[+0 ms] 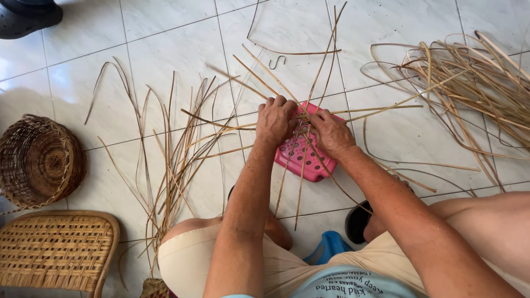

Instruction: Weaving the base of a basket by interlacing thin strands through a plastic template on the floor.

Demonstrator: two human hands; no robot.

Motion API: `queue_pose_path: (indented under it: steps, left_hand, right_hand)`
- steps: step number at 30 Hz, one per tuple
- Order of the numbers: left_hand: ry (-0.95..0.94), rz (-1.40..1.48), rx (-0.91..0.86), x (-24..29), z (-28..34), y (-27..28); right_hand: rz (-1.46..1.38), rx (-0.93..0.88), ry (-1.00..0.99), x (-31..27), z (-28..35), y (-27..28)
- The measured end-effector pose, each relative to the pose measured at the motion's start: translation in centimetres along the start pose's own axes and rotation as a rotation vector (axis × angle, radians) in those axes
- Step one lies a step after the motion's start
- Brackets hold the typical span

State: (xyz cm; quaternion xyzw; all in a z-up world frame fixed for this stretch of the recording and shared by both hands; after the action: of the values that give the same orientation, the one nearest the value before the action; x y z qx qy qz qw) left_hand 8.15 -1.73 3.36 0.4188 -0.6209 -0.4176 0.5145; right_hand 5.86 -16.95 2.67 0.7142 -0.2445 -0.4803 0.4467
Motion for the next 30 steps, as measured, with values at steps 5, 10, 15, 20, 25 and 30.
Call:
queue_pose_path:
  steps: [5,10,15,20,25,30]
  left_hand:
    - [0.085,0.077,-0.158,0.6,1.3,-1.5]
    - [0.153,0.153,-0.188,2.2,2.9,-1.4]
    - [0.205,0.168,-0.112,1.3,2.8,-4.9]
    - [0.206,0.186,-0.13,1.8,2.9,-4.4]
    - [0.204,0.205,-0.133,2.2,2.8,-3.6]
    - [0.174,0.206,-0.109,2.6,2.7,-3.2]
  right_hand:
    - [0.018,-0.026,-0.033,0.9,0.1,-0.8]
    - [-0.029,-0.032,-0.056,0.3,0.1,-0.2]
    - [0.009,-0.025,-0.054,0.9,0.2,-1.0]
    - [0.002,-0.01,-0.05,0.8,0.3,-1.1]
    - [-0.001,0.008,-0.047,0.8,0.3,-1.1]
    - [0.005,0.016,-0.053,0.6,0.4,-0.9]
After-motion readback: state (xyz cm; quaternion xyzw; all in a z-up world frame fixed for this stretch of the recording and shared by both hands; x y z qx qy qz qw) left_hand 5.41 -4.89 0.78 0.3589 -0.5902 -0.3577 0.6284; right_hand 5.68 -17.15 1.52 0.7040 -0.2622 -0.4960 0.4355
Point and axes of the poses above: each hand's wrist, its own z-axis away from the middle knuckle, its own y-axis out of the back of the hand, x = y × z, the point moved 9 cm from there along -z, towards the middle knuckle, and after that the axes turned 14 degrees about x, right-handed, at the moved point
